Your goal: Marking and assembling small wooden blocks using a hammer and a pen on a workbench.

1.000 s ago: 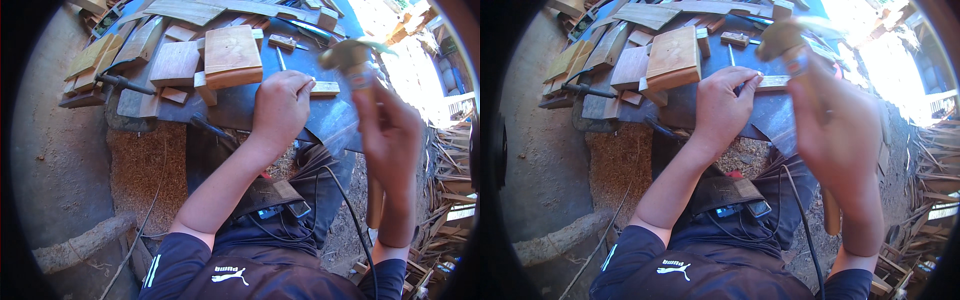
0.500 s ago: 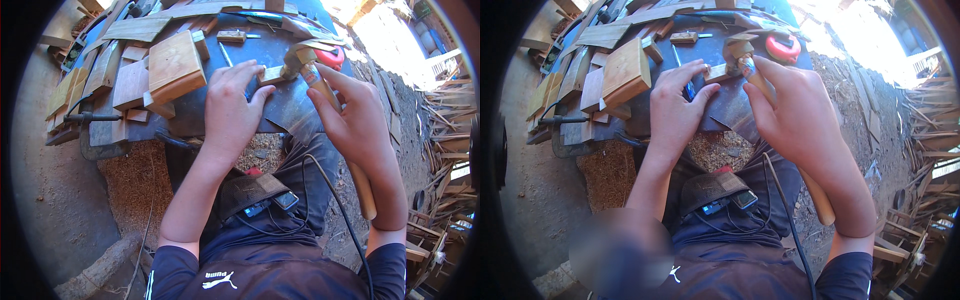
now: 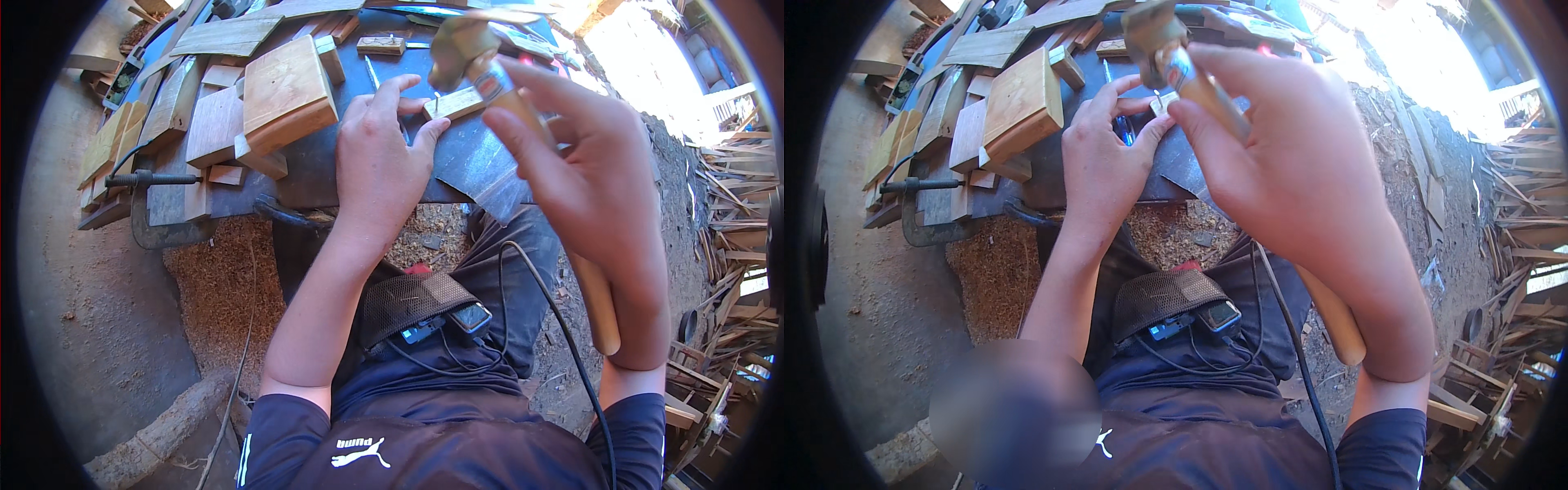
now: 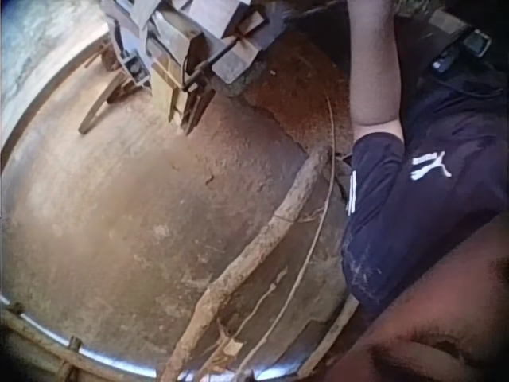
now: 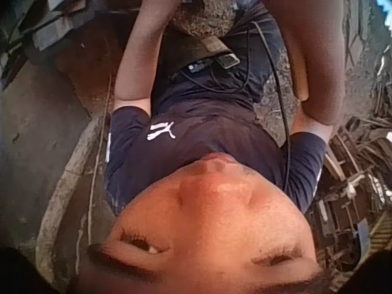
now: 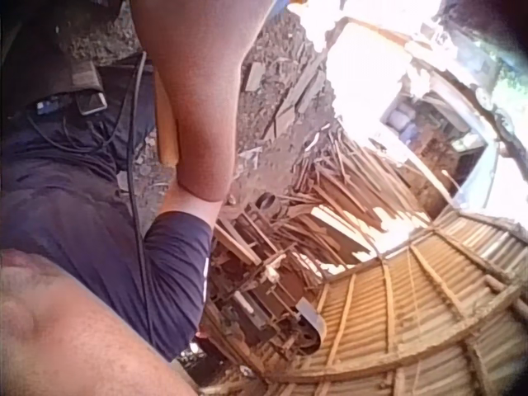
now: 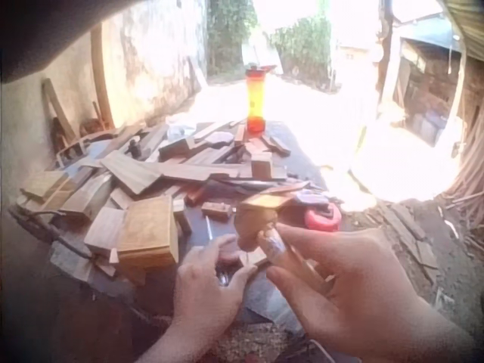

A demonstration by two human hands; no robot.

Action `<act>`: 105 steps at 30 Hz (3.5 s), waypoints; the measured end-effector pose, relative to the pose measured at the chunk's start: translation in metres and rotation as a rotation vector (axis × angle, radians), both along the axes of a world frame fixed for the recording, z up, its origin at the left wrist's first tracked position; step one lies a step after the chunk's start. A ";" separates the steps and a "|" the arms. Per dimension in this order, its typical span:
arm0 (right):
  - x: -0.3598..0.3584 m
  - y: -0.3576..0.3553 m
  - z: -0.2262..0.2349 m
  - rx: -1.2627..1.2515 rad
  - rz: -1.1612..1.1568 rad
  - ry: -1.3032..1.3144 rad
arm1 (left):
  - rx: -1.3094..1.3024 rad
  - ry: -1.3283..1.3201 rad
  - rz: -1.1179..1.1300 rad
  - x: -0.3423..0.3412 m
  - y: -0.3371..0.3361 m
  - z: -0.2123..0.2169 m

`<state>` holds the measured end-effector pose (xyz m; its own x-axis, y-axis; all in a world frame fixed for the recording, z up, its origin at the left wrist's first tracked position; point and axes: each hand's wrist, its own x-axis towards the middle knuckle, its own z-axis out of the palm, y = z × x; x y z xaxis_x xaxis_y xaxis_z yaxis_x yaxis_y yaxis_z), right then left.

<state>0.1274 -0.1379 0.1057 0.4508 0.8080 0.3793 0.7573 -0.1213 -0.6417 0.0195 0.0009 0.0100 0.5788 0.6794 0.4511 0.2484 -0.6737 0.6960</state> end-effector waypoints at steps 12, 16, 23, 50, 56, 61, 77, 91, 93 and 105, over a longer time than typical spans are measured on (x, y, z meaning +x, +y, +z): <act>-0.009 0.003 -0.003 -0.095 0.034 -0.301 | -0.011 -0.025 0.020 0.002 0.002 -0.007; -0.030 -0.001 0.021 -0.059 -0.199 -0.044 | -0.001 -0.030 0.023 0.002 0.003 -0.008; -0.029 0.002 0.025 -0.022 -0.218 -0.063 | -0.037 -0.032 -0.007 -0.001 0.002 -0.008; -0.003 0.013 0.003 -0.130 0.008 -0.382 | 0.034 -0.036 0.000 0.003 0.004 -0.013; 0.004 0.018 -0.011 -0.049 0.053 -0.563 | 0.037 -0.039 -0.002 0.004 0.002 -0.007; -0.020 0.013 0.019 0.125 -0.103 -0.099 | 0.043 -0.028 0.023 -0.003 0.006 -0.010; -0.013 0.003 0.001 0.063 -0.071 -0.090 | 0.026 -0.020 0.010 0.003 0.005 -0.007; 0.083 0.034 -0.032 -0.138 0.045 -0.463 | -0.277 -0.243 -0.105 -0.007 0.001 -0.003; 0.080 0.037 -0.032 -0.177 0.049 -0.467 | -0.451 -0.267 -0.193 -0.012 0.001 -0.004; 0.069 0.043 -0.037 0.043 -0.012 -0.381 | -0.541 -0.343 -0.362 -0.028 0.010 0.004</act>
<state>0.1967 -0.0948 0.0692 0.2803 0.7832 0.5550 0.9413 -0.1108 -0.3190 -0.0083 0.0110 0.0143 0.6959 0.6511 0.3028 -0.2160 -0.2124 0.9530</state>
